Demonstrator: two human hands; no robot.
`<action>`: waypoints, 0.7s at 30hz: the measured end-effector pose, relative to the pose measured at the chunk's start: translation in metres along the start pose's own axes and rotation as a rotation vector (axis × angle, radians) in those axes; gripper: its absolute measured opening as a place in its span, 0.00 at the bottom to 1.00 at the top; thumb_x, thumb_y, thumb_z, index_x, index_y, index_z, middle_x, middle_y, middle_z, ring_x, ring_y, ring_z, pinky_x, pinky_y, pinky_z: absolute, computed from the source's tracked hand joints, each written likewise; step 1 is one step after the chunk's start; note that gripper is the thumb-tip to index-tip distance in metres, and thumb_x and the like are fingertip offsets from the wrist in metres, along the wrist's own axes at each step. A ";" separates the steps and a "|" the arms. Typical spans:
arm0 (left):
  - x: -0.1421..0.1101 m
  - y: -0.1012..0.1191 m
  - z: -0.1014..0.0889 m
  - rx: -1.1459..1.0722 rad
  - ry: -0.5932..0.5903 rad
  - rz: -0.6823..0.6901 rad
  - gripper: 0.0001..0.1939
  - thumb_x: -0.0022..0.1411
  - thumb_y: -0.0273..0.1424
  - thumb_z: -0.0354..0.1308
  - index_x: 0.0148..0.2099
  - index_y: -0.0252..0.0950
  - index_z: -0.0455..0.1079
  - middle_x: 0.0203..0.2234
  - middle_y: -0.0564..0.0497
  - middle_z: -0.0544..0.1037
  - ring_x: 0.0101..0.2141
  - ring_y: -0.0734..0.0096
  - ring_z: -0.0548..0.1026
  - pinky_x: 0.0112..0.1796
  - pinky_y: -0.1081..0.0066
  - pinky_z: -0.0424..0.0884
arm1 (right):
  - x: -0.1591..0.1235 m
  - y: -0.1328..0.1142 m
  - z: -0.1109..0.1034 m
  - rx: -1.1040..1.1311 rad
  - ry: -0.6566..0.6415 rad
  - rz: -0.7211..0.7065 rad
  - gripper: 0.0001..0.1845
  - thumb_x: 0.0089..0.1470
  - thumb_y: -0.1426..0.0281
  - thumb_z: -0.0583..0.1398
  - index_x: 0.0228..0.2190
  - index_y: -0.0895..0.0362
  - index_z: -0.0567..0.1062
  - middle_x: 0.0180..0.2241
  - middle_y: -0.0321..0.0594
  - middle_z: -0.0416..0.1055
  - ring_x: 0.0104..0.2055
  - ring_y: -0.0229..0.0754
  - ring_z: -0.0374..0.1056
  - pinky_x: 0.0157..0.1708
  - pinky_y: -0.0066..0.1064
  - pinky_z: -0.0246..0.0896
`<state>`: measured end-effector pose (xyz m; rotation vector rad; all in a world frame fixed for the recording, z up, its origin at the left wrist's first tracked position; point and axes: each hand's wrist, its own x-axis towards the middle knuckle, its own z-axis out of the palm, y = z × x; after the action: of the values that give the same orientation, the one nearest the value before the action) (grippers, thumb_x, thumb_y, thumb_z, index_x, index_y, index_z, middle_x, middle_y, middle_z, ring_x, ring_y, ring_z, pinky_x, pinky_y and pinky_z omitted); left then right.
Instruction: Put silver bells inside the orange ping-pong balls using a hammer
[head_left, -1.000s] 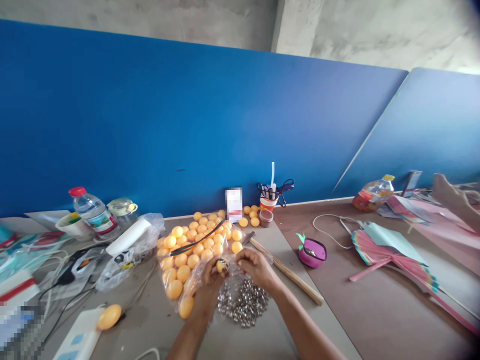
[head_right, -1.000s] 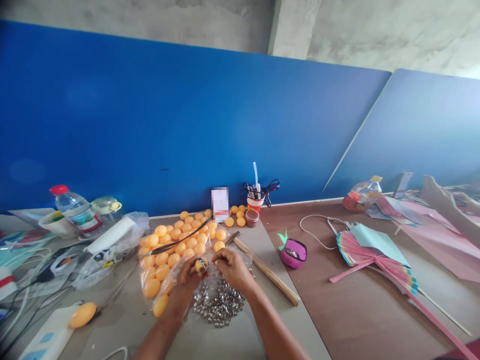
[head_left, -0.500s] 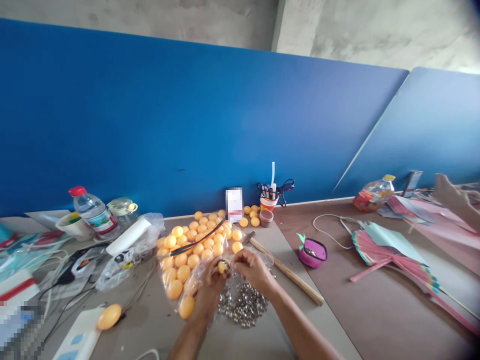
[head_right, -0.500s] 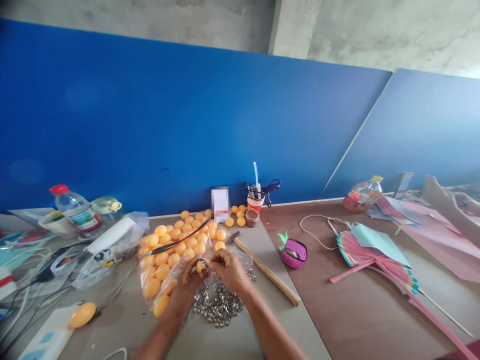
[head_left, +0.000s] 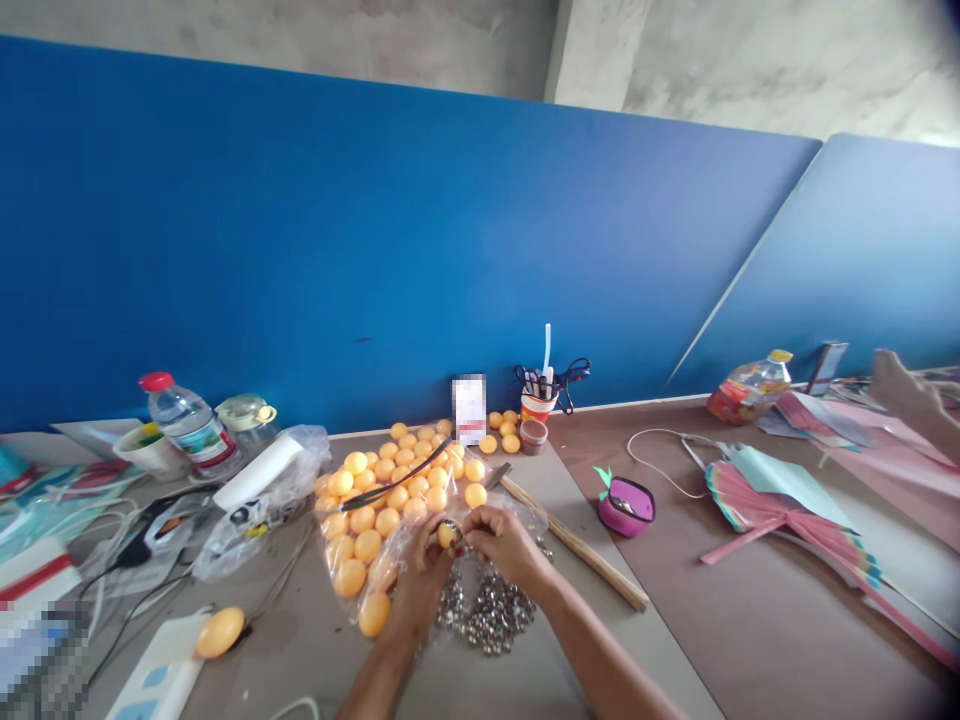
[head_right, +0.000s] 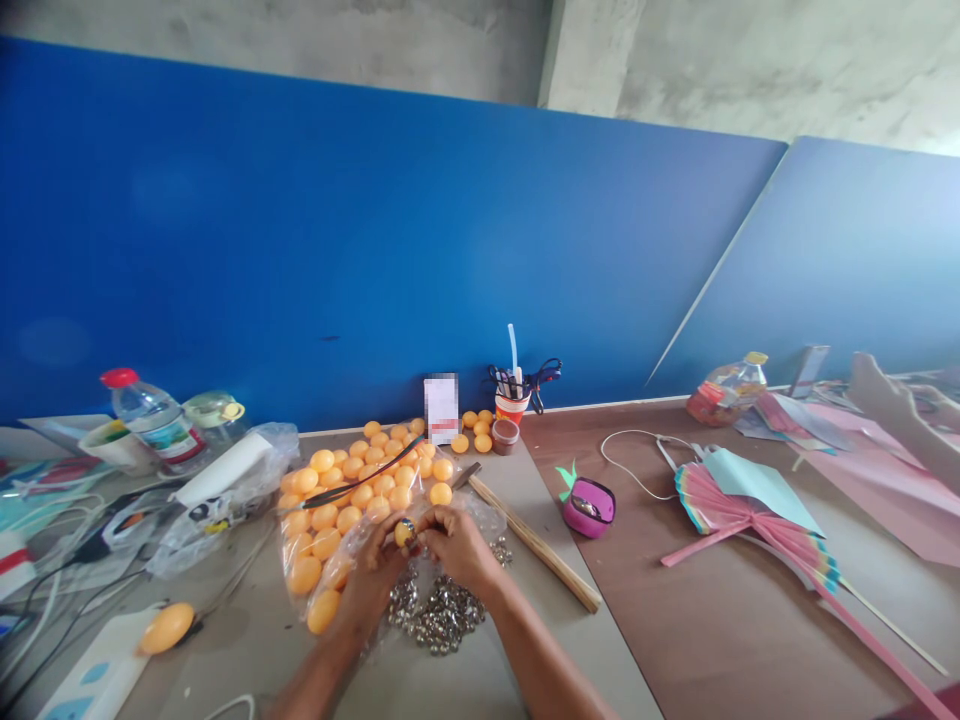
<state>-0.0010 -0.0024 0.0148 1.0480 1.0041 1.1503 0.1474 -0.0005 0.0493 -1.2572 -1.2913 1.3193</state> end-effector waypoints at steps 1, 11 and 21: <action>0.000 0.000 0.000 0.004 -0.001 -0.001 0.25 0.48 0.37 0.67 0.49 0.38 0.69 0.42 0.45 0.79 0.41 0.58 0.77 0.44 0.61 0.71 | -0.001 -0.001 0.000 -0.024 0.011 -0.017 0.04 0.40 0.75 0.57 0.23 0.57 0.71 0.17 0.29 0.65 0.19 0.33 0.58 0.22 0.25 0.53; -0.007 0.013 0.005 0.032 -0.039 -0.010 0.24 0.48 0.36 0.65 0.49 0.38 0.69 0.40 0.46 0.79 0.43 0.57 0.77 0.44 0.61 0.71 | 0.000 0.005 0.004 -0.030 -0.002 -0.086 0.04 0.41 0.74 0.59 0.22 0.57 0.75 0.24 0.35 0.72 0.28 0.39 0.68 0.32 0.29 0.64; -0.005 0.005 0.000 0.076 -0.023 -0.027 0.24 0.48 0.34 0.65 0.49 0.37 0.70 0.40 0.46 0.79 0.40 0.57 0.77 0.43 0.61 0.72 | 0.001 0.007 0.001 -0.117 0.032 0.004 0.04 0.42 0.76 0.59 0.22 0.58 0.74 0.19 0.31 0.68 0.23 0.35 0.60 0.27 0.26 0.56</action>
<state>-0.0023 -0.0071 0.0197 1.1022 1.0476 1.0834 0.1466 -0.0001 0.0419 -1.3574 -1.3603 1.2362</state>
